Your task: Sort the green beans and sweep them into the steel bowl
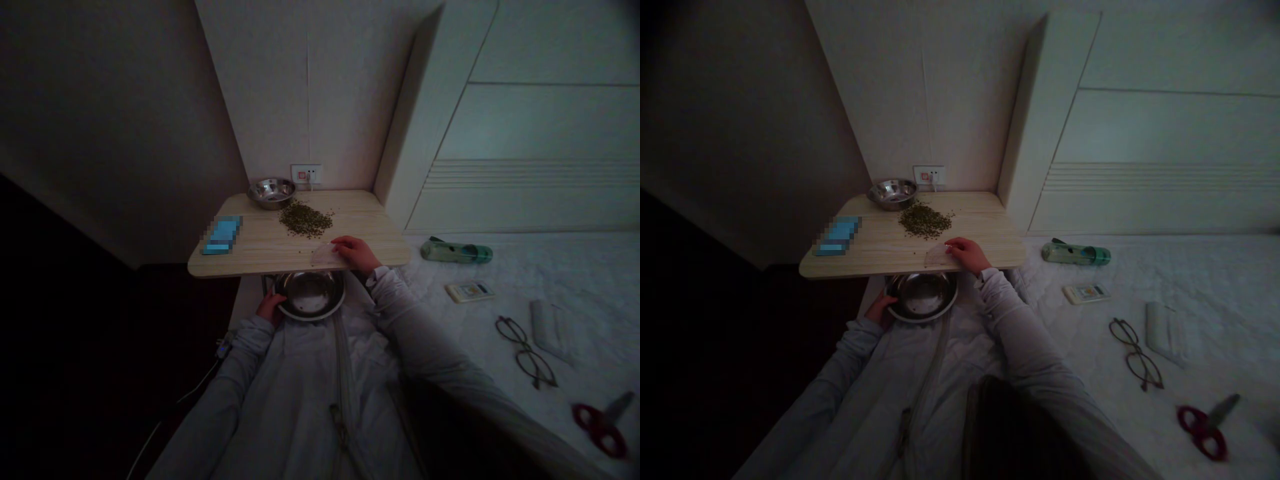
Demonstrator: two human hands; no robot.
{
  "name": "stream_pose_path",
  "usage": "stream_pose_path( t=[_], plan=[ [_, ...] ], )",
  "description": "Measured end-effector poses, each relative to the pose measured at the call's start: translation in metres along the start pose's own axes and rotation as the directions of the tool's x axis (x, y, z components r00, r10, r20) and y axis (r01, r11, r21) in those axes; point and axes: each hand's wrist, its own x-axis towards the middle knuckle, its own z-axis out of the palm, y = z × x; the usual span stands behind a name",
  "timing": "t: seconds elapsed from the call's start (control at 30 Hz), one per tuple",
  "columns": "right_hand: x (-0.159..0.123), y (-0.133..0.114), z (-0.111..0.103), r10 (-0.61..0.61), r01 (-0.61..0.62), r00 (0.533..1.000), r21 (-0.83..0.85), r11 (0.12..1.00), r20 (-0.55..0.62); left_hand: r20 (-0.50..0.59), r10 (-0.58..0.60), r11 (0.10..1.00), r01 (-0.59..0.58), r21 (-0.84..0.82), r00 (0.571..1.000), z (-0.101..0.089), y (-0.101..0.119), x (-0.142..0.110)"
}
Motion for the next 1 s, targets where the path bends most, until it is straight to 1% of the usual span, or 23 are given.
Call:
stream_pose_path(
  t=[0.07, 0.23, 0.4, 0.53, 0.67, 0.83, 0.9, 1.0],
  plan=[
    [-0.0001, -0.0003, 0.0001, -0.001, 0.001, 1.000, -0.009, 1.000, -0.002, 0.007, -0.003, 1.000, 0.003, -0.003, 1.000, -0.0003, -0.0004, 0.0012],
    [0.0004, -0.0006, 0.0004, 0.001, -0.001, 1.000, -0.007, 1.000, -0.004, -0.040, -0.030, 0.999, 0.029, -0.021, 0.999, -0.0006, -0.0004, 0.0034],
    [-0.0003, -0.0017, 0.0002, 0.018, -0.018, 1.000, -0.010, 1.000, 0.000, -0.012, -0.022, 1.000, 0.022, -0.007, 1.000, 0.0001, 0.0005, 0.0018],
    [-0.0004, -0.0007, -0.0002, 0.008, -0.008, 1.000, -0.020, 1.000, 0.007, -0.022, -0.028, 0.999, 0.027, -0.032, 0.999, 0.0004, -0.0002, 0.0030],
    [0.0001, 0.0010, -0.0001, -0.004, 0.004, 1.000, -0.020, 1.000, 0.010, -0.015, -0.015, 1.000, 0.015, -0.014, 1.000, 0.0009, 0.0004, 0.0016],
    [-0.0011, -0.0024, 0.0009, 0.006, -0.006, 1.000, 0.020, 1.000, 0.004, 0.013, -0.013, 1.000, 0.013, -0.004, 1.000, 0.0033, 0.0023, -0.0019],
    [-0.0007, -0.0041, 0.0002, 0.005, -0.003, 1.000, 0.071, 0.997, -0.024, 0.011, 0.001, 1.000, -0.001, -0.012, 1.000, 0.0033, 0.0019, -0.0015],
    [0.0034, -0.0050, -0.0016, 0.044, -0.023, 0.992, 0.175, 0.984, -0.119, 0.018, 0.018, 1.000, -0.018, -0.011, 1.000, 0.0020, 0.0007, -0.0003]
  ],
)
